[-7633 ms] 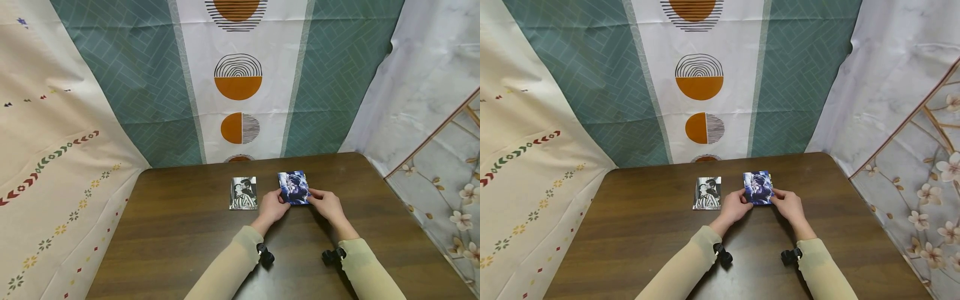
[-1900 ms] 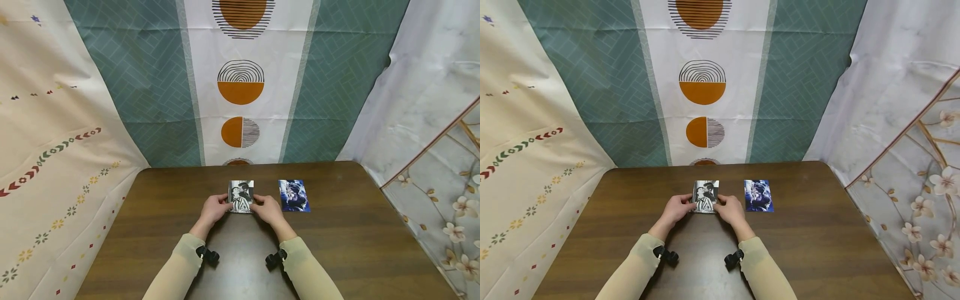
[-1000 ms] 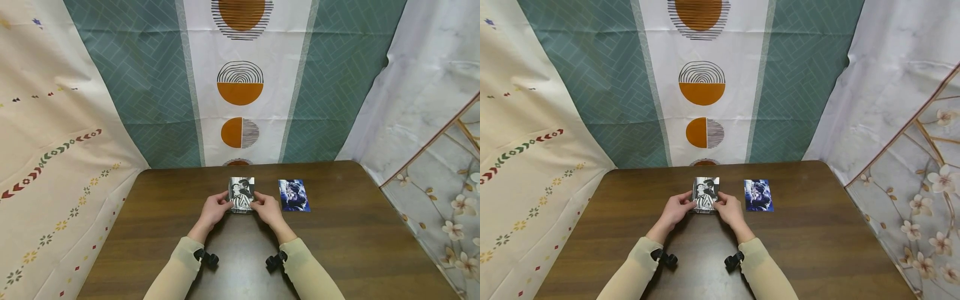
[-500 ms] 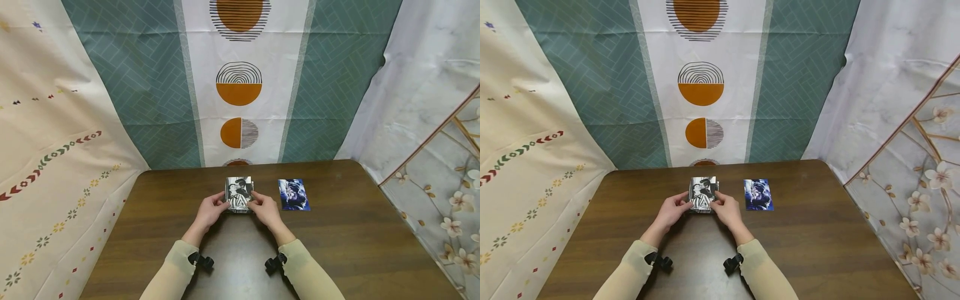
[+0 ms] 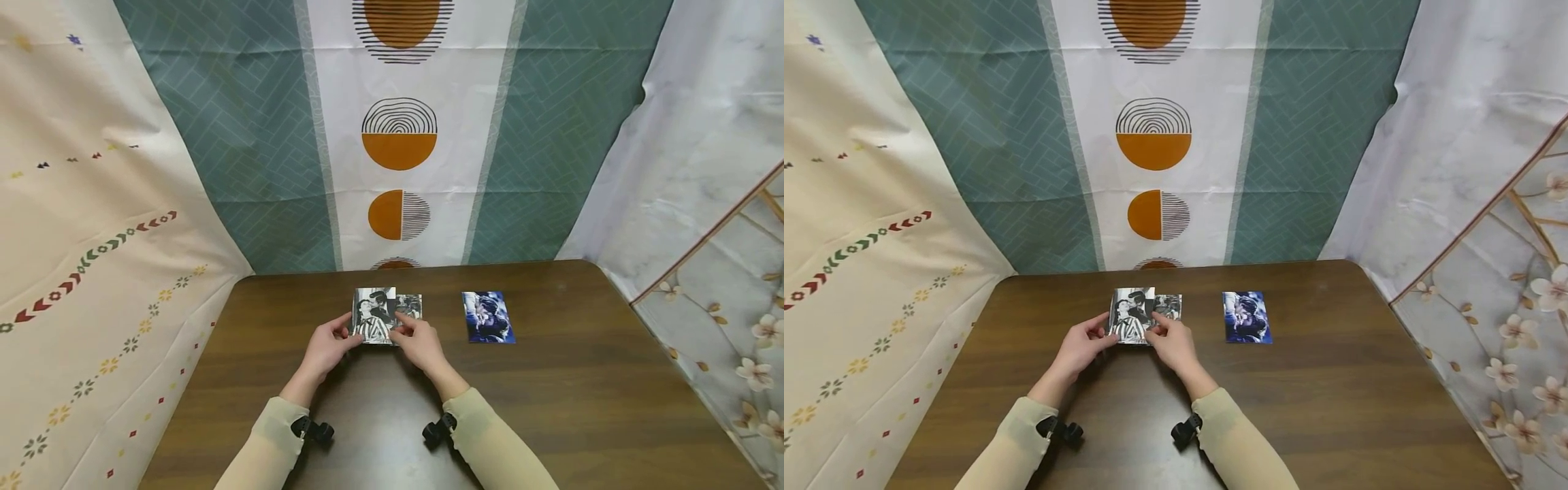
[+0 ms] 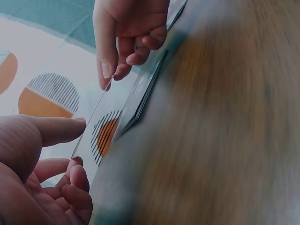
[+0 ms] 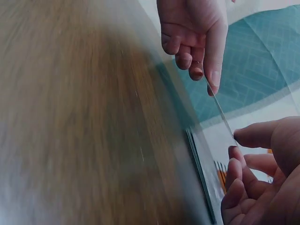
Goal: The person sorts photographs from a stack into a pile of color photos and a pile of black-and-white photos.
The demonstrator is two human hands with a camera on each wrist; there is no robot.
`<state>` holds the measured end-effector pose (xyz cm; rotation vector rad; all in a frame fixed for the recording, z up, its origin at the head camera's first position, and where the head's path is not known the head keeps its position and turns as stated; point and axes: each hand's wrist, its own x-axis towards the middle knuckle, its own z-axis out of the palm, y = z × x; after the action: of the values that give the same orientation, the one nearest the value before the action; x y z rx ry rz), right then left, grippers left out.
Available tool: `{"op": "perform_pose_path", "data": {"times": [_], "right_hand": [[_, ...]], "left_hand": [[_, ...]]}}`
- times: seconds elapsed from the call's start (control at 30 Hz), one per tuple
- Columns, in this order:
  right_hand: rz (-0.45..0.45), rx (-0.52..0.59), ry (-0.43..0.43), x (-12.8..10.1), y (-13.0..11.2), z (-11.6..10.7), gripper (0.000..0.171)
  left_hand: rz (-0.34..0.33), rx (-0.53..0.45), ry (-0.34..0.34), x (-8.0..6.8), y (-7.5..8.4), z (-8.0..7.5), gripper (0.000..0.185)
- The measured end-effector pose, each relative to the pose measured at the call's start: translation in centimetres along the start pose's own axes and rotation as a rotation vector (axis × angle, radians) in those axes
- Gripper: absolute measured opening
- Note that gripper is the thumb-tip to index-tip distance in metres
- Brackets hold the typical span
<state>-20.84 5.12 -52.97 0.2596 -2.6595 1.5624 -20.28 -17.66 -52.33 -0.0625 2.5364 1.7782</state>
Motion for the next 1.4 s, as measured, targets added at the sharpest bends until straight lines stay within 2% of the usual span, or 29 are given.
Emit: {"op": "perform_pose_path", "data": {"times": [0.27,0.47,0.77,1.03,1.4], "right_hand": [[-0.040,-0.011,-0.046,0.6,-1.4,2.0,0.054],[-0.029,-0.030,-0.116,1.1,-2.6,4.1,0.062],[-0.083,-0.187,-0.140,1.2,-4.2,7.4,0.071],[-0.065,-0.301,-0.163,1.4,-5.1,8.8,0.072],[-0.024,-0.341,-0.199,2.1,-5.3,10.1,0.073]], "left_hand": [[-0.014,0.038,0.031,-0.2,-0.7,-2.5,0.067],[-0.049,0.072,0.071,-0.2,-1.5,-4.5,0.067],[-0.092,0.100,0.107,-0.5,-2.9,-6.9,0.067],[-0.114,0.158,0.122,-0.8,-3.5,-8.2,0.067],[-0.127,0.154,0.148,0.0,-4.5,-9.2,0.062]]}}
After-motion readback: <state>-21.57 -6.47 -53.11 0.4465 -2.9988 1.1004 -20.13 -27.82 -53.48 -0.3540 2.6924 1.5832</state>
